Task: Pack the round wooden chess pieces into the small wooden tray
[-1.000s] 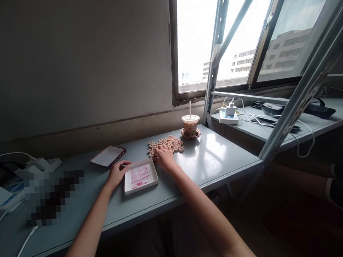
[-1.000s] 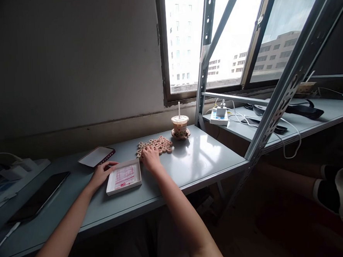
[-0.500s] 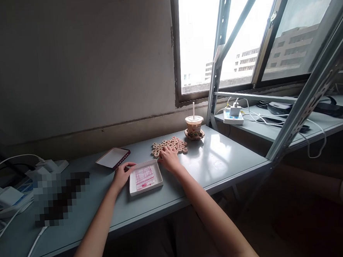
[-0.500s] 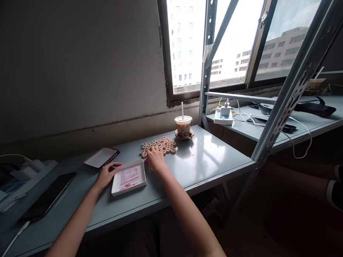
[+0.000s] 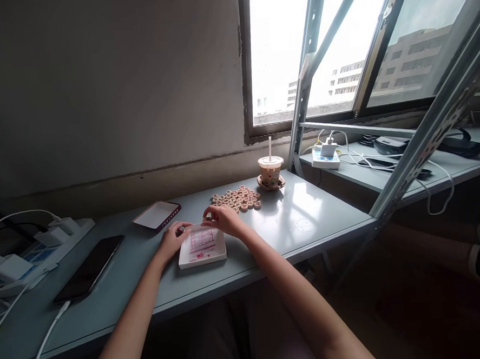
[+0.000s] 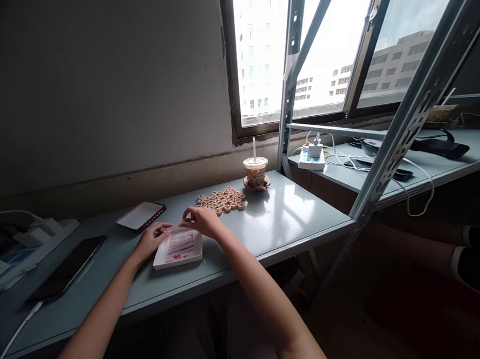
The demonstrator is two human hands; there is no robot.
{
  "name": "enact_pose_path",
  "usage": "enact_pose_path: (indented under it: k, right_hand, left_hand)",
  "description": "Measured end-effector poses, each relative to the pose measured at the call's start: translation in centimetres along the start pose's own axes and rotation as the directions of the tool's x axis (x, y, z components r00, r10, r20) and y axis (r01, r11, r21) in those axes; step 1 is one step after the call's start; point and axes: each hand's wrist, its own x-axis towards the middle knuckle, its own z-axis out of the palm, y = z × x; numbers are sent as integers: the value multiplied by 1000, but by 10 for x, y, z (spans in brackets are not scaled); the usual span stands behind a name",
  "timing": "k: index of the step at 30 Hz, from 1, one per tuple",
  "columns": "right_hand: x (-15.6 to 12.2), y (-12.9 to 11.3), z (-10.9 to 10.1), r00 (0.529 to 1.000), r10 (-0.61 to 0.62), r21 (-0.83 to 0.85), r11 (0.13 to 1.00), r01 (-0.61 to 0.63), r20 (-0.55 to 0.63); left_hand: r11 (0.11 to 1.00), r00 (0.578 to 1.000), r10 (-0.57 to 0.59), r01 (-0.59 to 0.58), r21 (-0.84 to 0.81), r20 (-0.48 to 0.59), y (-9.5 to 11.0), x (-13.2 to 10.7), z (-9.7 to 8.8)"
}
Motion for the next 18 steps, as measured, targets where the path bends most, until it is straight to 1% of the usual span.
enact_pose_path:
  k: [3,5,8,11,15,18]
  right_hand:
    - [-1,-5,4,988,-57,-20,998,60,143]
    - [-2,-7,4,979,-65,-37,997,74,191]
    - [-3,-9,2,978,-65,-52,996,76,196]
    - [-4,-8,0,979,-76,-44,995,86,190]
    - [-4,-7,-1,974,-107,48,994,100,200]
    - [-3,-7,-2,977,-100,87,993,84,188]
  left_hand:
    - [1000,998,3,-2,-28,68,10,-1,0]
    - [999,994,-1,6,-45,107,17,-2,-1]
    - [997,992,-24,33,-70,126,25,-3,-3]
    - [995,991,-32,44,-89,133,29,-4,-4]
    - [995,990,-23,35,-89,141,27,-4,-4]
    - [993,988,-26,42,-106,154,25,-4,-3]
